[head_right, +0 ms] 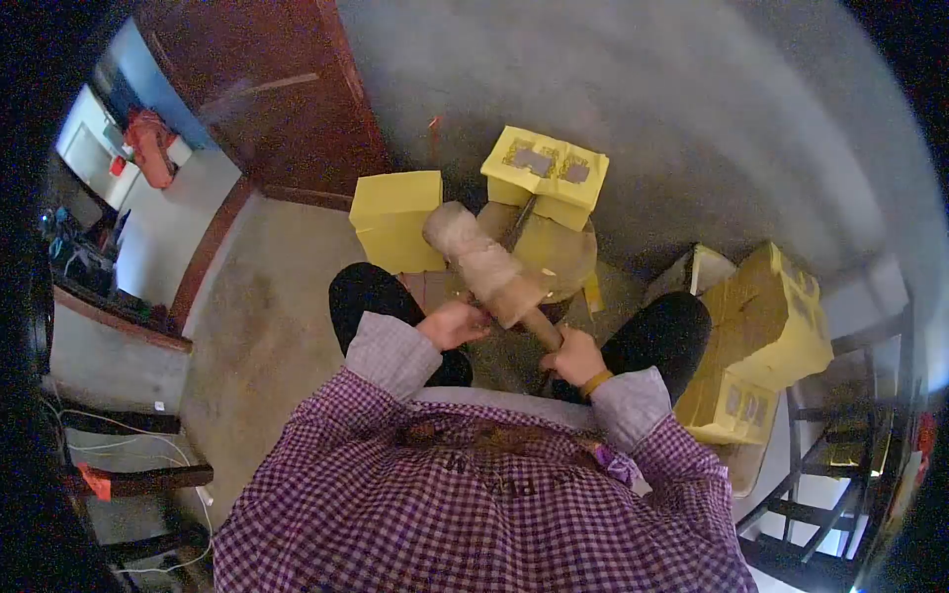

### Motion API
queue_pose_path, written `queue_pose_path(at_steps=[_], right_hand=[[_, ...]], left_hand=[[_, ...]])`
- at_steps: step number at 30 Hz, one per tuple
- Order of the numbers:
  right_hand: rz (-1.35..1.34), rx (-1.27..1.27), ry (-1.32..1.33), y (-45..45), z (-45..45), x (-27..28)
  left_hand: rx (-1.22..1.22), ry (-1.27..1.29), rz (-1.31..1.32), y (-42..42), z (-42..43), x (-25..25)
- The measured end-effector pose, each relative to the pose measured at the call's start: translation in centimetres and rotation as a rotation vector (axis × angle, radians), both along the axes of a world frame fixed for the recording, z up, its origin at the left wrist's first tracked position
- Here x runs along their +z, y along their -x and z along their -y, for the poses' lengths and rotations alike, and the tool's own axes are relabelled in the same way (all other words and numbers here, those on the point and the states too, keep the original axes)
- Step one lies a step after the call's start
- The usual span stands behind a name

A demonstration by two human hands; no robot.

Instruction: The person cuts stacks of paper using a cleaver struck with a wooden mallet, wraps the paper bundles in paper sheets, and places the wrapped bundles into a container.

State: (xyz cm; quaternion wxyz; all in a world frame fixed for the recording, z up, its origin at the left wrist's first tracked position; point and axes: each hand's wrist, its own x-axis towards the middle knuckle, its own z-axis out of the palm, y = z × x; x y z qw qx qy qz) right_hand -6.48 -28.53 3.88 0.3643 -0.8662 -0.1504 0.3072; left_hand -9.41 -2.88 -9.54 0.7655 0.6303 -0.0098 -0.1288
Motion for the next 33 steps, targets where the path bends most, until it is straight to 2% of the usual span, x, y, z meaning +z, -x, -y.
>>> queue_pose_path(at_steps=[2, 4, 7, 9, 10, 11, 12, 13, 14, 15, 16, 17, 18, 20, 21, 23, 24, 26, 29, 32, 33], right_hand=[[-0.006, -0.073, -0.132, 0.9, -0.4, -0.2], [-0.019, -0.074, -0.145, 1.5, 0.4, -0.4], [-0.017, -0.071, -0.114, 1.6, 3.6, 1.5], [0.019, -0.018, 0.045, 1.6, 6.1, 6.0], [0.157, 0.123, 0.139, 1.0, 7.7, 7.8], [0.293, 0.194, 0.314, 1.2, 8.1, 11.0], [0.287, 0.188, 0.317, 1.2, 8.2, 13.0], [0.35, 0.283, 0.491, 1.1, 8.1, 14.4], [0.413, 0.379, 0.668, 0.8, 7.9, 15.1], [0.436, 0.43, 0.696, 0.7, 7.1, 15.1], [0.46, 0.511, 0.705, 0.1, 6.5, 13.8], [0.486, 0.594, 0.711, -0.7, 5.8, 11.4], [0.497, 0.67, 0.744, -1.4, 4.9, 8.5], [0.479, 0.779, 0.777, -2.8, 2.3, 2.6], [0.452, 0.812, 0.779, -3.3, 0.8, -0.3], [0.446, 0.888, 0.792, -4.3, -1.0, -8.8], [0.446, 0.892, 0.791, -3.7, -1.5, -9.1], [0.417, 0.753, 0.649, -2.7, -3.1, -9.2], [0.356, 0.664, 0.608, -2.5, -4.3, -8.7], [0.424, 0.621, 0.549, -2.7, -5.2, -7.8], [0.506, 0.509, 0.419, -3.5, -5.4, -7.3]], left_hand=[[-0.061, -0.217, 0.335, -0.5, -0.4, -3.4], [-0.071, -0.34, 0.53, -0.7, -1.3, -5.6], [0.125, -0.405, 0.566, -1.3, -2.6, -5.3], [0.628, 0.326, -0.215, -1.9, -2.7, -0.5], [0.625, 0.326, -0.218, -2.9, -2.9, 2.3], [0.499, 0.203, -0.305, -3.9, -3.1, 5.1], [0.368, 0.08, -0.39, -5.0, -3.2, 6.4], [0.294, -0.104, -0.302, -6.1, -2.9, 6.0], [0.287, -0.102, -0.302, -6.5, -1.6, 6.9], [0.282, -0.149, -0.364, -6.9, 0.1, 7.8], [0.278, -0.196, -0.426, -7.3, 1.8, 8.5], [0.365, -0.473, -0.234, -8.2, 3.0, 6.0], [0.364, -0.474, -0.23, -8.7, 3.1, 5.0], [0.333, -0.799, 0.005, -9.5, 3.0, 3.4], [0.334, -0.799, 0.006, -10.5, 2.9, 1.3], [0.344, -0.598, 0.063, -13.0, 2.4, -2.1], [0.347, -0.599, 0.061, -12.9, 2.5, -1.3], [0.315, -0.839, -0.041, -12.1, 2.6, 0.8], [0.269, -0.724, -0.167, -12.3, 2.5, 0.9], [0.248, -0.75, -0.069, -11.5, 2.4, 1.8], [0.25, -0.753, -0.072, -11.1, 2.5, 2.2]])
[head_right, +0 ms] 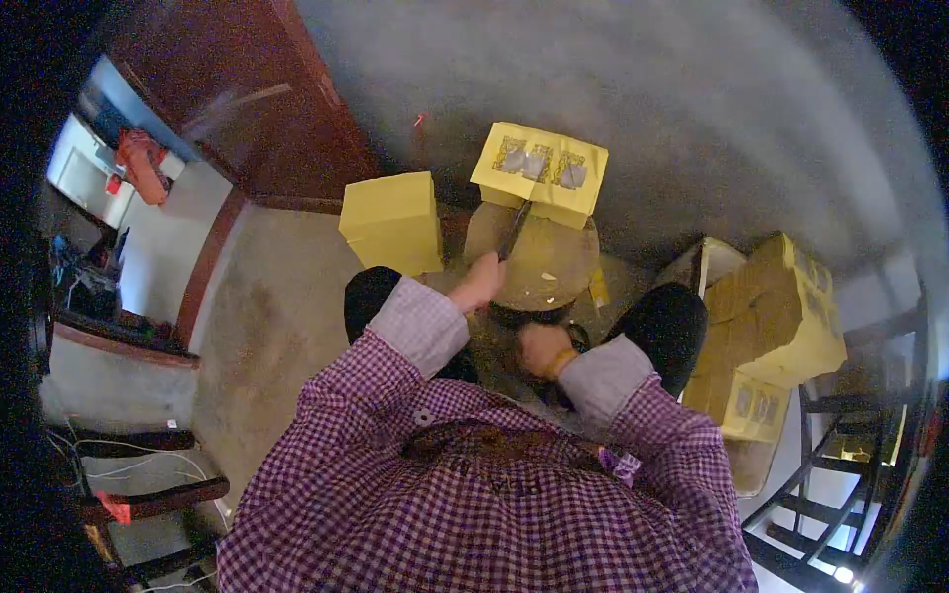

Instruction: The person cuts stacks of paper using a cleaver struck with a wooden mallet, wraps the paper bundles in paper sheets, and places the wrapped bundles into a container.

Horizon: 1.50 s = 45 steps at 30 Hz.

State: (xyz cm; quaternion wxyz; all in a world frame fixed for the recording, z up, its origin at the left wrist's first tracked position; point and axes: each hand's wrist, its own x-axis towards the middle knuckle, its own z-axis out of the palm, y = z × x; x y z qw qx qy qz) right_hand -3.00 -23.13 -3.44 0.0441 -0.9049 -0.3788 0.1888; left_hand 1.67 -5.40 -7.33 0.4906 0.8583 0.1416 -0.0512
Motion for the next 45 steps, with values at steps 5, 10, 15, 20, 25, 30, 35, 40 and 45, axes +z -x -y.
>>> queue_pose_path(at_steps=[5, 10, 15, 20, 25, 30, 35, 40, 45], right_hand=[[0.494, -0.117, -0.58, -11.3, -1.8, 8.6], [0.656, 0.049, -0.29, -21.2, -1.6, 4.5], [0.73, -0.032, -0.21, -20.5, -2.4, 3.3], [0.729, -0.063, -0.241, -19.7, -2.4, 3.8], [0.75, -0.055, -0.263, -20.0, -2.3, 3.4], [0.313, -0.269, -0.828, -22.5, -1.6, 3.2], [-0.234, -1.008, -1.459, -25.4, 0.0, 1.0], [-0.569, -0.926, -1.333, -26.2, -1.1, -2.9], [-0.53, -0.979, -1.359, -25.6, -1.6, -1.7]], left_hand=[[0.132, -0.257, 0.124, 1.3, 1.3, 1.2], [0.13, -0.318, 0.12, 1.3, 1.1, 0.1], [-0.013, -0.37, 0.09, -0.3, -1.4, 5.8], [-0.186, -0.303, -0.113, 0.7, -2.6, 9.6], [-0.132, -0.491, -0.076, 4.7, -2.1, 5.9], [-0.411, -0.731, 0.067, 4.0, -5.0, 7.6], [-0.545, -0.681, 0.339, -0.3, -9.7, 3.2], [-0.586, -0.874, 0.518, -0.8, -8.7, 3.0], [-0.714, -0.624, 0.08, -5.5, -4.2, 7.2]])
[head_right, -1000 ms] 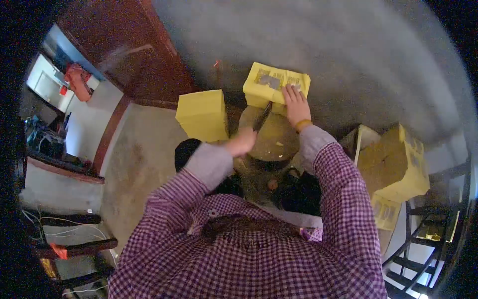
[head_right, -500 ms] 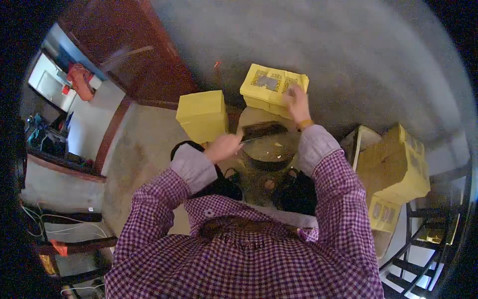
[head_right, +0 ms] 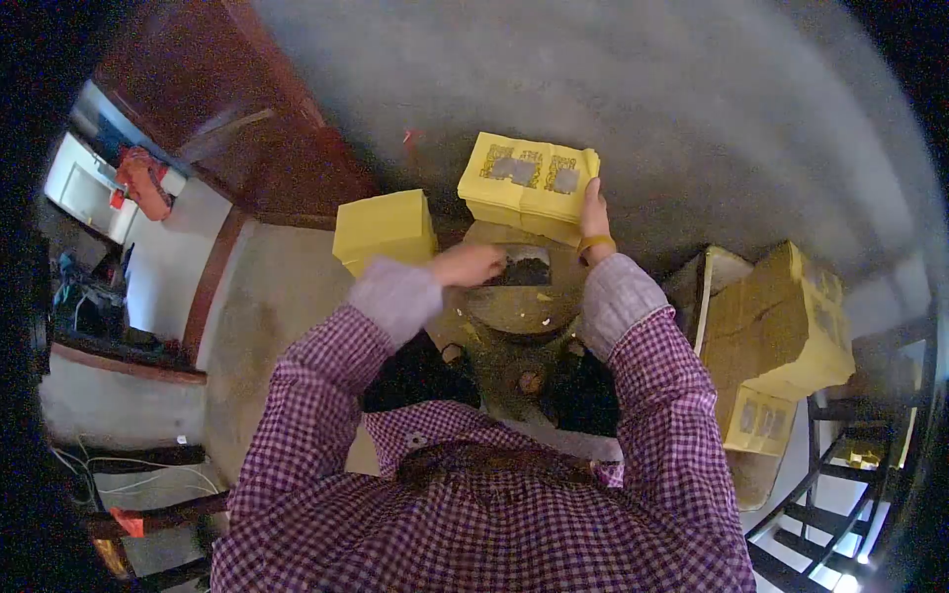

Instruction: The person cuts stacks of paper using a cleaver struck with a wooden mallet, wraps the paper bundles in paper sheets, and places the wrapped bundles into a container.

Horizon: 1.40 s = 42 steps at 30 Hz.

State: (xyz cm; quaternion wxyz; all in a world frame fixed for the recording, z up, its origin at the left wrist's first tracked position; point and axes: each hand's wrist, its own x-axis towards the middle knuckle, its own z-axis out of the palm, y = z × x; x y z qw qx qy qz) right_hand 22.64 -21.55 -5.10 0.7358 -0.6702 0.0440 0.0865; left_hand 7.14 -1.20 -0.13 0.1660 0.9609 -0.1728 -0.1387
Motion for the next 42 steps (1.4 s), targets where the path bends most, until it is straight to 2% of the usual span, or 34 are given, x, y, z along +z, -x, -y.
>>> queue_pose_path(at_steps=[1, 3, 4, 6, 7, 9, 10, 12, 13, 14, 15, 16, 18, 19, 21, 22, 24, 26, 28, 29, 31, 35, 37, 40, 42], right_hand=[[0.011, 0.007, -0.028, -0.2, -0.1, -0.2], [0.013, 0.0, -0.047, -0.8, -0.2, -1.0], [0.012, 0.0, -0.067, -1.0, -0.1, -0.9], [-0.012, 0.017, -0.087, 0.5, -0.3, 1.8], [-0.047, 0.045, -0.119, 1.2, -0.4, 2.6], [-0.095, 0.1, -0.187, 0.7, -0.1, 2.3], [-0.138, 0.162, -0.253, 0.3, 0.1, 2.2], [-0.179, 0.168, -0.273, 0.8, 0.2, 4.4], [-0.225, 0.178, -0.292, 1.1, 0.1, 5.0], [-0.232, 0.177, -0.289, 0.0, 0.1, 3.0], [-0.157, 0.096, -0.109, -1.3, -0.4, 1.0], [-0.076, 0.016, 0.069, -2.5, -0.6, -0.4], [-0.049, 0.033, 0.08, -2.0, -0.1, -0.2], [-0.024, 0.056, 0.091, -1.8, -0.1, 0.0], [-0.063, 0.045, 0.119, -2.0, -0.3, 0.4], [-0.098, 0.025, 0.15, -2.1, -0.1, 0.7], [-0.121, 0.052, 0.126, -1.2, 0.2, 1.9], [-0.138, 0.085, 0.093, 0.0, 0.3, 4.0], [-0.321, 0.218, -0.222, 1.2, 0.5, 5.9], [-0.321, 0.217, -0.219, 1.0, 0.8, 5.8], [-0.435, 0.449, -0.203, 0.7, 2.0, 5.5], [-0.357, 0.504, -0.082, 0.7, 1.8, 4.7], [-0.333, 0.558, -0.117, 1.4, 1.5, 5.3], [-0.311, 0.494, -0.238, 1.9, 0.4, 5.3], [-0.337, 0.491, -0.268, 1.6, 0.3, 5.2]], left_hand=[[-0.028, 0.034, -0.102, -2.1, 0.1, 0.7], [0.06, 0.159, -0.028, -6.8, -0.7, 0.6], [0.02, 0.326, -0.087, -10.1, -2.2, -0.6], [-0.028, 0.111, -0.326, -10.4, -1.2, 2.8], [-0.032, 0.112, -0.329, -10.2, -1.0, 2.1], [-0.011, 0.178, -0.014, -9.0, -0.3, -0.2], [-0.014, 0.178, -0.011, -8.1, -0.1, 0.0], [-0.036, 0.427, -0.041, -5.8, -0.2, 2.1], [0.151, 0.401, 0.044, -5.0, -0.1, 4.0], [0.325, 0.571, 0.299, -5.9, -1.0, 2.6], [0.494, 0.731, 0.559, -7.1, -2.5, 1.5], [0.679, 0.742, 0.598, -7.1, -3.5, 3.9], [1.031, 0.864, 0.297, -8.3, -4.9, 4.1], [1.039, 0.865, 0.297, -9.1, -5.1, 2.7], [0.704, 1.447, -0.175, -10.9, -5.6, -1.4], [0.702, 1.447, -0.18, -11.7, -5.9, -1.7], [0.577, 1.264, -0.229, -12.3, -6.1, -2.4], [0.612, 1.171, -0.188, -12.2, -6.2, -2.6], [0.668, 0.98, -0.104, -12.0, -6.3, -2.5], [0.668, 0.983, -0.105, -11.3, -5.8, -1.6], [0.798, 1.117, -0.259, -9.8, -4.7, -0.6], [0.786, 1.139, -0.39, -8.5, -4.4, 0.5], [0.74, 1.29, -0.428, -8.0, -4.2, 0.7], [0.692, 1.421, -0.461, -8.4, -4.7, -0.5], [0.728, 1.413, -0.47, -8.7, -5.2, -1.1]])
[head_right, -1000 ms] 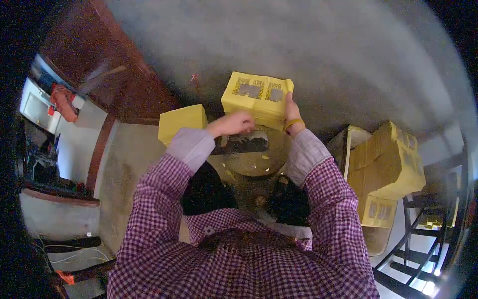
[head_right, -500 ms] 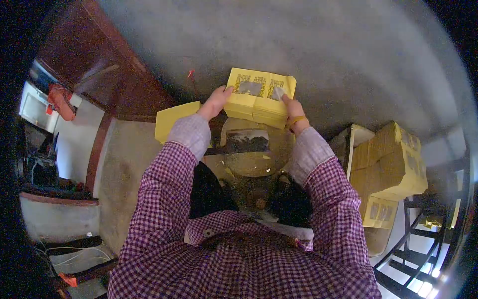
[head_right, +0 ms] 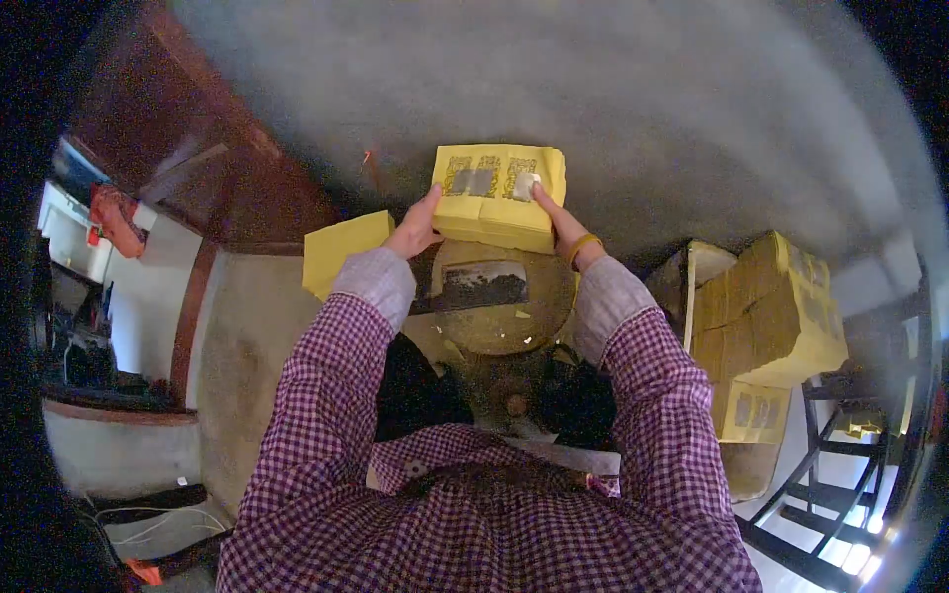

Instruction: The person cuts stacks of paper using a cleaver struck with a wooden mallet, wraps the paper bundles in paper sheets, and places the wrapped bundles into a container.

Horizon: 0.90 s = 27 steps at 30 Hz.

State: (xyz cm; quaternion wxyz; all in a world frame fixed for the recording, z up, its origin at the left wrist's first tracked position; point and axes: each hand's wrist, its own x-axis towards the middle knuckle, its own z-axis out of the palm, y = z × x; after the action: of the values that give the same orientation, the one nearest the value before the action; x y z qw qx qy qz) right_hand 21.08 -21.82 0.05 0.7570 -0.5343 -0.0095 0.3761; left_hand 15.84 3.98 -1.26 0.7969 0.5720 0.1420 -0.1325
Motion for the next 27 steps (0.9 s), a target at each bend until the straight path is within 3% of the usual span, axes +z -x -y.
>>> queue_pose_path(at_steps=[5, 8, 10, 11, 13, 15, 16, 17, 18, 20, 22, 25, 27], right_hand=[[-0.005, 0.04, 0.04, -0.2, 0.1, -0.5], [-0.04, -0.003, 0.03, -0.8, 0.4, -1.9], [0.046, -0.057, 0.127, -1.8, 0.7, -4.0], [0.124, -0.111, 0.22, -2.2, 0.7, -4.7], [0.246, -0.121, 0.289, -1.2, 0.2, -2.7], [0.37, -0.127, 0.36, 0.3, -1.1, -0.3], [0.558, -0.203, 0.471, 1.2, -2.0, 0.4], [0.746, -0.277, 0.581, 2.2, -2.8, 1.3], [0.743, -0.268, 0.575, 3.2, -3.3, 2.2], [1.434, -0.168, 0.805, 4.8, -4.1, 4.2], [1.447, -0.167, 0.772, 5.4, -5.0, 4.4], [1.504, -0.175, 0.863, 5.9, -5.8, 3.6], [1.444, -0.162, 0.825, 6.6, -6.2, 3.4]], left_hand=[[0.005, -0.004, -0.036, -0.4, -0.5, -0.3], [0.063, -0.139, -0.102, -0.7, 0.0, -0.5], [0.294, -0.83, -0.044, -1.4, 0.3, -0.5], [0.294, -0.837, -0.035, -1.0, 0.7, 1.2], [0.315, -1.534, 0.767, 2.0, 2.0, 7.9], [-0.116, -1.594, 1.044, 3.9, 4.4, 13.7], [-0.115, -1.601, 1.036, 4.1, 5.2, 14.7], [-0.282, -1.779, 1.184, 4.2, 6.0, 15.2], [-0.466, -1.947, 1.331, 4.3, 6.3, 15.5], [-0.511, -2.071, 1.212, 2.7, 5.6, 14.5], [-0.556, -2.182, 1.096, 1.8, 5.4, 14.6], [-1.13, -2.272, 0.981, 1.6, 5.2, 16.3], [-1.167, -2.211, 1.013, 1.0, 4.5, 15.0]])
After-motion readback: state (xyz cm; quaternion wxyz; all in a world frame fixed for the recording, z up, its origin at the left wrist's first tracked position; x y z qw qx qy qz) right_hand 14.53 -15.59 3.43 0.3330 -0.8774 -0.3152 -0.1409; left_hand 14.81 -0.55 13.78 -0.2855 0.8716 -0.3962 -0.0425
